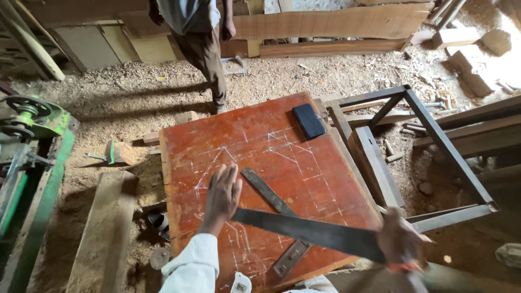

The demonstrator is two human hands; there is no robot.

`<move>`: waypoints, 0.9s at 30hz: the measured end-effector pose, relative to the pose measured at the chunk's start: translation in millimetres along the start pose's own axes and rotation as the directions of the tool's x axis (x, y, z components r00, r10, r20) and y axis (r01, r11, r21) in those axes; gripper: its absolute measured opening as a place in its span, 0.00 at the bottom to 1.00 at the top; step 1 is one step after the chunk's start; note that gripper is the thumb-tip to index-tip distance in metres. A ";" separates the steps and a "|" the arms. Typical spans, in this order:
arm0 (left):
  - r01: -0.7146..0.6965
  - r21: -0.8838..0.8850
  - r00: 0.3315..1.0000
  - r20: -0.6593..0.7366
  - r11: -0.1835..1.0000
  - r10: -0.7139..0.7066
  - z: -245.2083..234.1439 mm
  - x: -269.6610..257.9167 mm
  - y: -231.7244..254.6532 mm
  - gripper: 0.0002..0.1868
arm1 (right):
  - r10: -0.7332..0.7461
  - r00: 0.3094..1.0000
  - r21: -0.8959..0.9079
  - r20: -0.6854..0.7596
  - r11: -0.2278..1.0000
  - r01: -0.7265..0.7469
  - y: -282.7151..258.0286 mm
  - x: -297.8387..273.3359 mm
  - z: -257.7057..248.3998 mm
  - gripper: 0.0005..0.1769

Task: The person measures a wooden plank on a workbench using a tape measure and a set square, then marks lines with chalk. They repeatedly reposition the tools to draw multiple straight lines across the plank's surface.

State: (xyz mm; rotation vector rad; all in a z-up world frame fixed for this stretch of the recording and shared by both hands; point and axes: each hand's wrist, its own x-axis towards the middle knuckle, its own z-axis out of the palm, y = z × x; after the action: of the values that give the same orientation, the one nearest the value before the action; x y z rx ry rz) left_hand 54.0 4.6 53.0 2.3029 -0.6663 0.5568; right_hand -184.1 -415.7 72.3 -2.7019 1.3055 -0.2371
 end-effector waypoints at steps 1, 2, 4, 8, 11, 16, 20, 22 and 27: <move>0.038 0.007 0.999 0.029 0.999 -0.038 6.2 7.8 -10.4 0.24 | 0.046 0.999 0.012 0.017 0.999 -0.046 15.1 -2.6 -6.6 0.18; 0.075 0.014 0.995 0.058 0.997 -0.076 14.0 18.6 -19.4 0.23 | 0.094 0.995 0.034 0.036 0.995 -0.096 26.8 -6.4 -8.7 0.18; 0.089 0.035 0.982 0.165 0.995 -0.094 30.1 33.2 -28.1 0.20 | 0.146 0.987 0.079 0.066 0.985 -0.151 44.8 -3.9 -9.9 0.18; -0.097 0.072 0.924 0.378 0.993 0.063 71.4 25.9 -5.5 0.23 | 0.192 0.968 0.176 0.161 0.960 -0.219 60.5 -0.7 1.0 0.18; -0.304 -0.009 0.869 0.408 0.953 0.281 104.1 -1.1 28.5 0.25 | 0.188 0.958 0.245 0.218 0.939 -0.240 64.0 9.8 -0.2 0.17; -0.237 -0.066 0.801 0.551 0.969 0.234 133.0 -41.9 90.7 0.30 | 0.230 0.932 0.335 0.280 0.886 -0.319 85.0 19.9 -22.6 0.17; -0.168 -0.118 0.895 0.398 0.979 0.201 97.0 -52.5 121.8 0.36 | 0.281 0.906 0.397 0.317 0.828 -0.396 101.0 0.3 -28.9 0.17; 0.077 0.088 0.927 0.359 0.993 -0.104 67.2 -51.0 119.4 0.38 | 0.281 0.903 0.416 0.325 0.815 -0.403 108.1 -7.1 -32.8 0.16; 0.317 0.247 0.935 0.079 0.916 -0.346 -9.6 -65.0 44.2 0.36 | 0.307 0.882 0.459 0.358 0.764 -0.453 131.5 -39.3 -26.5 0.16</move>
State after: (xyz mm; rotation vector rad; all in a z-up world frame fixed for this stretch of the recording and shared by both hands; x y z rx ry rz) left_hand -24.8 2.8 45.3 2.6117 -0.2599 0.3486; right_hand -313.9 -467.2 70.6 -1.8805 1.4167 -0.1557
